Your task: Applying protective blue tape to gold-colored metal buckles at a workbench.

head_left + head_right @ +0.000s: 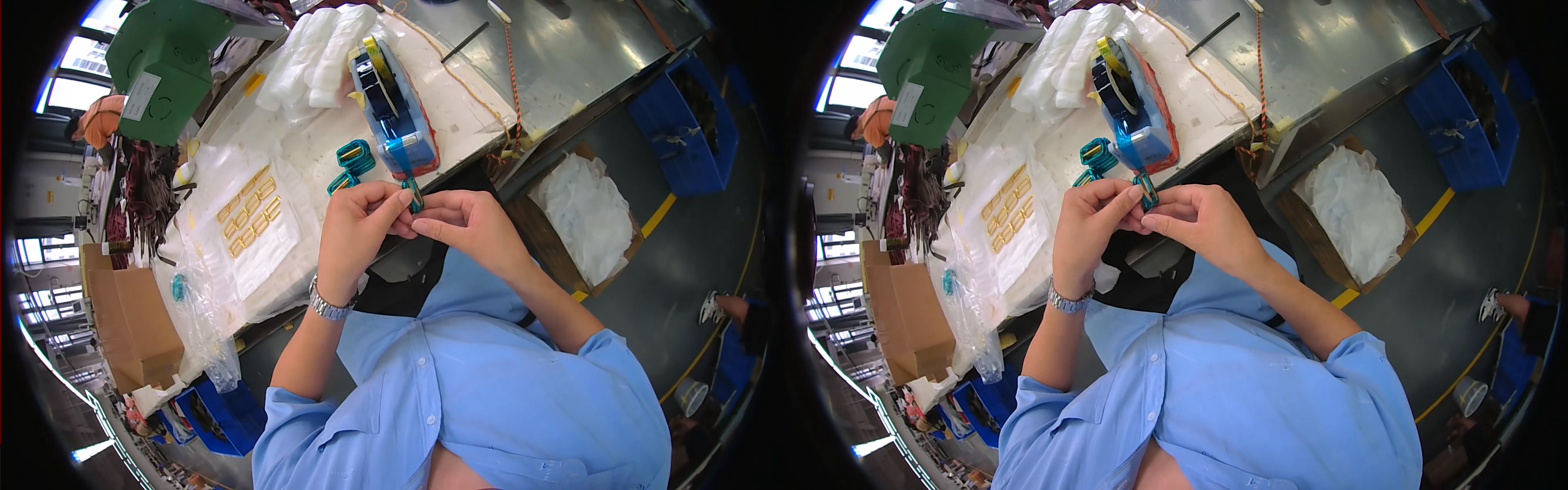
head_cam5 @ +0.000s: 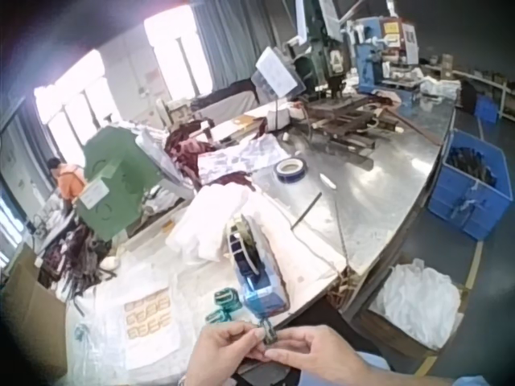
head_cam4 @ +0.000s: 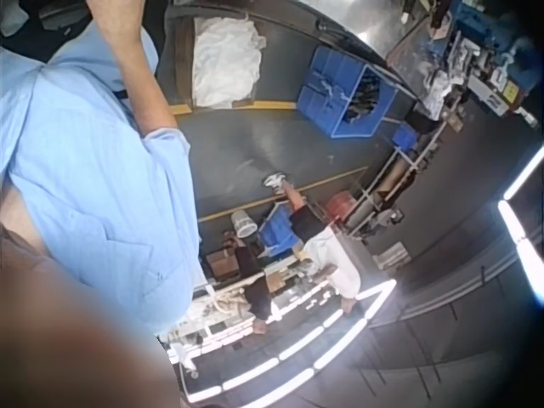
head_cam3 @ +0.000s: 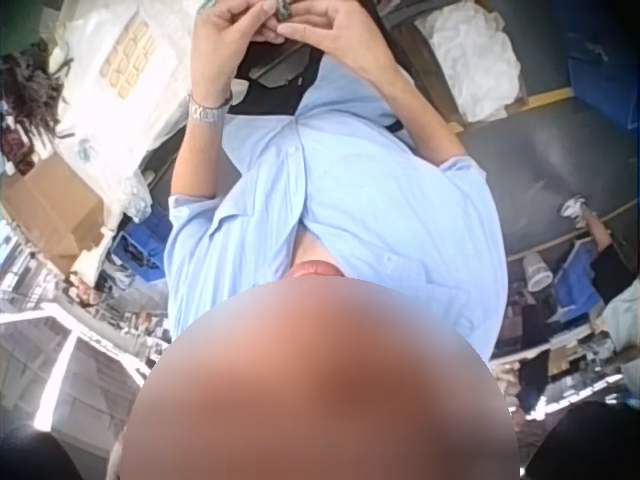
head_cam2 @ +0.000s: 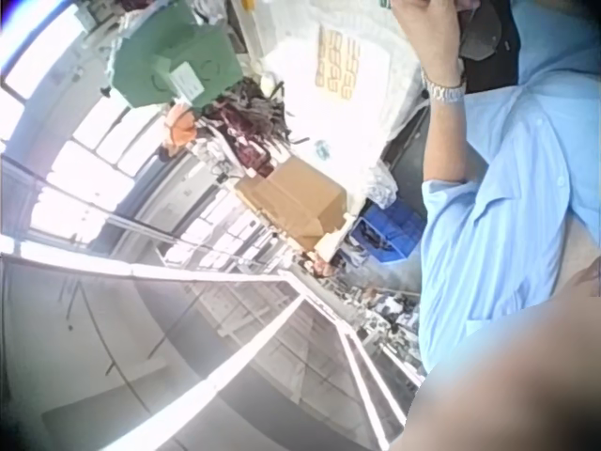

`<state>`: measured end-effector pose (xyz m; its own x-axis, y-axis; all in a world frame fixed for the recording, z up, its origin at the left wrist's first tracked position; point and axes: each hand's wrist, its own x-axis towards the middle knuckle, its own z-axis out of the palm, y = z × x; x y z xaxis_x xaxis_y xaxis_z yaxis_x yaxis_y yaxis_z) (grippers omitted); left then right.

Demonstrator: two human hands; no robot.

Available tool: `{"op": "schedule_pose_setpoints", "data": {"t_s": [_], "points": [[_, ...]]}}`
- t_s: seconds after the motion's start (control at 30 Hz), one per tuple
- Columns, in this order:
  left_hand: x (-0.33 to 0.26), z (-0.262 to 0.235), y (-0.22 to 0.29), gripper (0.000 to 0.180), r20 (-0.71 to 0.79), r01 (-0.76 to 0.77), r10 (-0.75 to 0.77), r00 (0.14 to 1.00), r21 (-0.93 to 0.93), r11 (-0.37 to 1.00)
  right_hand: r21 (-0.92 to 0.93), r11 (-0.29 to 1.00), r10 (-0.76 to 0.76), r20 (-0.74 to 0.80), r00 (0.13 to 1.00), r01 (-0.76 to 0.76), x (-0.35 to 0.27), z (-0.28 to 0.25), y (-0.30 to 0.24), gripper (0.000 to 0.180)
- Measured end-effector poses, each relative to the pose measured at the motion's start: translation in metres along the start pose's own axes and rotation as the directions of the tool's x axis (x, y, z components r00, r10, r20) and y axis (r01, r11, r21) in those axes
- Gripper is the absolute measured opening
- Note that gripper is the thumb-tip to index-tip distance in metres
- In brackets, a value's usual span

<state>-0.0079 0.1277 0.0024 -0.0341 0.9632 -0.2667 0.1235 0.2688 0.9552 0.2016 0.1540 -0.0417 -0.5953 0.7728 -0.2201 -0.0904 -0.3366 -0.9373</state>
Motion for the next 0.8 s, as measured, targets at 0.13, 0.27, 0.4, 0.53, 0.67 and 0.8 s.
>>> {"op": "schedule_pose_setpoints", "data": {"t_s": [0.13, 0.27, 0.4, 0.53, 0.67, 0.8], "points": [[0.009, -0.013, 0.016, 0.022, 0.135, 0.111, -0.109, 0.985, -0.003, 0.994, -0.148, 0.989, -0.013, 0.059, 0.998, 0.021, 0.005, -0.004, -0.003, 0.049], [0.015, -0.023, 0.028, 0.025, 0.212, 0.165, -0.161, 0.964, -0.003, 0.986, -0.116, 0.952, -0.277, 0.055, 0.959, 0.282, 0.021, -0.002, -0.005, 0.062], [0.024, -0.028, 0.029, 0.025, 0.251, 0.222, -0.213, 0.944, -0.006, 0.975, 0.099, 0.965, -0.252, 0.092, 0.963, 0.243, 0.027, 0.001, -0.007, 0.064], [0.025, -0.026, 0.034, 0.024, 0.239, 0.209, -0.202, 0.950, -0.003, 0.978, 0.062, 0.971, -0.235, 0.085, 0.968, 0.230, 0.028, 0.000, -0.009, 0.062], [0.025, -0.025, 0.027, 0.025, 0.171, 0.132, -0.142, 0.975, 0.072, 0.989, 0.018, 0.974, -0.226, 0.042, 0.973, 0.226, 0.031, 0.004, -0.008, 0.057], [0.025, -0.018, 0.036, 0.029, 0.108, 0.026, -0.054, 0.993, 0.248, 0.968, -0.020, 0.950, -0.312, -0.025, 0.950, 0.311, 0.033, 0.007, 0.000, 0.043]]}}
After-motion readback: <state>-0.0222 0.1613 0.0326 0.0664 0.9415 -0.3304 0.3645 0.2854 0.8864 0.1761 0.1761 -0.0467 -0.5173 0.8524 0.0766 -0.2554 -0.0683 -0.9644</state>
